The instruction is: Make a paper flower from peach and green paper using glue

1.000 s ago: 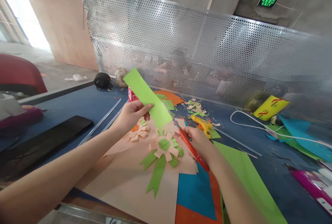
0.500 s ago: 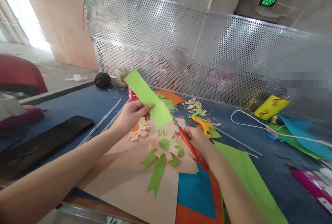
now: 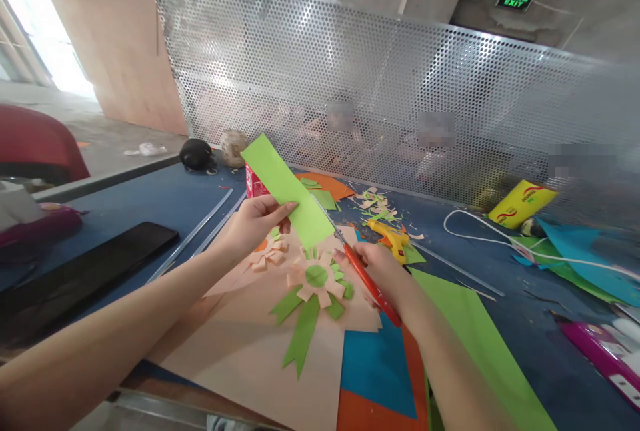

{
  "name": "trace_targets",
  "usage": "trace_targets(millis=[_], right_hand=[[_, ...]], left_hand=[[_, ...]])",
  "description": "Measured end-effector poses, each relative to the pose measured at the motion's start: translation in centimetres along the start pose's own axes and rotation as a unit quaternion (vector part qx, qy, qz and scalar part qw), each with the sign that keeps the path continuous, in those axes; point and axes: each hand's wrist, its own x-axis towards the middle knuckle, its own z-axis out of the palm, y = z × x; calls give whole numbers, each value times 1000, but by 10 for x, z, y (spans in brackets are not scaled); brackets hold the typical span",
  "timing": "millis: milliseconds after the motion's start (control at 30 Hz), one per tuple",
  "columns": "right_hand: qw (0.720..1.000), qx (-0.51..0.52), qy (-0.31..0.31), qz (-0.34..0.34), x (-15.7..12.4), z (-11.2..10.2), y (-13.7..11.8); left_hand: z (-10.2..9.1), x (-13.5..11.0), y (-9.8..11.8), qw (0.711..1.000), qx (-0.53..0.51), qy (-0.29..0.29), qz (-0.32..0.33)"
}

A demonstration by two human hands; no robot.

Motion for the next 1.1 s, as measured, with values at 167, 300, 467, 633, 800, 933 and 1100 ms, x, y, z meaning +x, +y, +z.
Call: trace_targets(millis=[167, 300, 467, 633, 800, 933, 1100], right_hand=[[999, 16, 16, -24, 1, 1, 2], [999, 18, 8, -27, 0, 1, 0], [1000, 2, 15, -27, 1, 1, 0], [1000, 8, 19, -10, 1, 4, 0], [999, 36, 14, 6, 3, 4, 0], [999, 47, 25, 7, 6, 1, 1], [998, 46, 46, -26, 5, -5, 2]], left_hand=[[0, -1, 1, 1000, 11, -12, 3], [0, -3, 3, 999, 29, -14, -2], [1, -2, 4, 999, 34, -10, -6], [2, -2, 4, 1000, 27, -9, -9], [2, -2, 1, 999, 24, -24, -12], [1, -2, -2, 998, 22, -54, -11], [3, -4, 0, 995, -10, -97, -22]])
